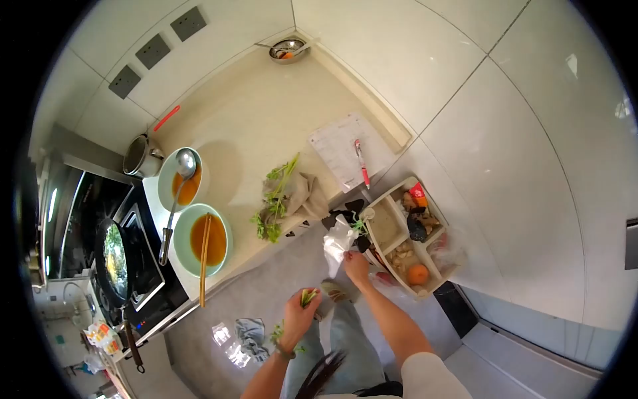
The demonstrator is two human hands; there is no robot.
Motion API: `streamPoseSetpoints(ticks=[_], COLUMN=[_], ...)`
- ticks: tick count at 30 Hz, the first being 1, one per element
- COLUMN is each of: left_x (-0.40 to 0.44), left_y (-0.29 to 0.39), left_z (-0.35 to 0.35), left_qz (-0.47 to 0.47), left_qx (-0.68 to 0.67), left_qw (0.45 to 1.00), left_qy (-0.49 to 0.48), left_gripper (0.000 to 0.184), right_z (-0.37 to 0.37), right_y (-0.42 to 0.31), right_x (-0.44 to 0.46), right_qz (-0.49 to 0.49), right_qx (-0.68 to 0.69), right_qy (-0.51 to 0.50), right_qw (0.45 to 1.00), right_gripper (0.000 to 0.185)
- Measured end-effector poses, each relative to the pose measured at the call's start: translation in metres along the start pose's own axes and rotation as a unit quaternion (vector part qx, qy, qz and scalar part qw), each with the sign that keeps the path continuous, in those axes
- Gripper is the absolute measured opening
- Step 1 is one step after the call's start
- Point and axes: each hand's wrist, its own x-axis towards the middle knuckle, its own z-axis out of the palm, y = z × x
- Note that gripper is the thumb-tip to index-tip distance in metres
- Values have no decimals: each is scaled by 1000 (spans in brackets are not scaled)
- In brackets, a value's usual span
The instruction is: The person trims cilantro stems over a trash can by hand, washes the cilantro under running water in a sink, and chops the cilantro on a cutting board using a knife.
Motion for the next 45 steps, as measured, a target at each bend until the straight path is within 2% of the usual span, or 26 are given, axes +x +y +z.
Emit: streamPoseSetpoints(ticks=[3, 5, 6, 8, 12, 14, 15, 17, 18, 19, 20, 21, 23, 24, 25, 26, 27, 29, 30, 32, 35, 38, 41, 45], left_x=[16, 22, 22, 27, 43, 45, 44, 45, 47, 50, 53, 53, 51, 47, 43, 39, 38, 40, 40, 39, 43, 48, 53, 56], left_y=[-23, -36, -34, -30, -62, -76, -74, -67, -73, -77, -83, -77, -56, -52, -49, -47, -49, -51, -46, -38, -42, -55, -69, -51], left_z=[31, 51, 55, 60, 64, 63, 59, 50, 48, 46, 46, 43, 38, 40, 44, 46, 46, 48, 47, 45, 41, 41, 39, 23], left_qz=[-25, 34, 32, 5, -33, 53, 51, -29, -28, -133, -236, -235, -224, -223, -93, 39, 39, 14, 15, -67, -96, -90, -86, -81], left_qx=[37, 79, 80, 171, 215, 146, 148, 67, 68, -25, -118, -119, -102, -103, -2, 100, 99, 142, 141, 92, 73, 119, 74, 1], left_qw=[999, 995, 995, 981, 973, 983, 983, 997, 997, 991, 965, 965, 969, 969, 996, 994, 994, 990, 990, 994, 993, 987, 987, 995], left_qy=[-13, 51, 52, 89, 72, 97, 99, 18, 20, 2, -15, -14, -12, -12, 10, 32, 32, 16, 17, 7, 1, 54, 112, 52], left_gripper=[29, 34, 34, 35, 33, 32, 32, 33, 33, 34, 36, 36, 40, 40, 41, 41, 41, 41, 41, 40, 37, 36, 36, 37], right_z=[-21, -19, -21, -33, -49, -43, -35, -18, -18, -21, -24, -23, -20, -27, -40, -49, -49, -51, -50, -45, -45, -39, -40, -56], right_y=[-21, -19, -21, -36, -47, -39, -32, -19, -15, -11, -6, 4, 22, 10, -15, -31, -29, -25, -26, -28, -12, -4, 4, -6], right_x=[-17, -19, -21, -24, -29, -28, -27, -25, -28, -29, -30, -33, -36, -41, -51, -58, -59, -61, -62, -63, -62, -63, -64, -67], right_qz=[-11, 24, 25, 107, 143, 114, 115, 228, 227, 284, 334, 333, 259, 258, 264, 269, 269, 229, 228, 107, 138, 89, 135, 141], right_qx=[69, 179, 179, 297, 332, 305, 306, 368, 370, 469, 555, 554, 504, 503, 510, 517, 517, 452, 452, 371, 296, 292, 334, 389], right_qy=[-51, -52, -55, -92, -137, -55, -57, 55, 54, -51, -155, -156, -221, -222, -178, -133, -134, -84, -83, 34, -25, -12, 1, -14], right_qw=[996, 982, 982, 945, 922, 944, 943, 900, 899, 834, 746, 747, 794, 794, 799, 802, 802, 858, 858, 922, 945, 952, 933, 910], right_gripper=[33, 36, 36, 25, 28, 29, 29, 25, 25, 21, 20, 20, 19, 19, 22, 26, 26, 37, 37, 44, 39, 44, 45, 47])
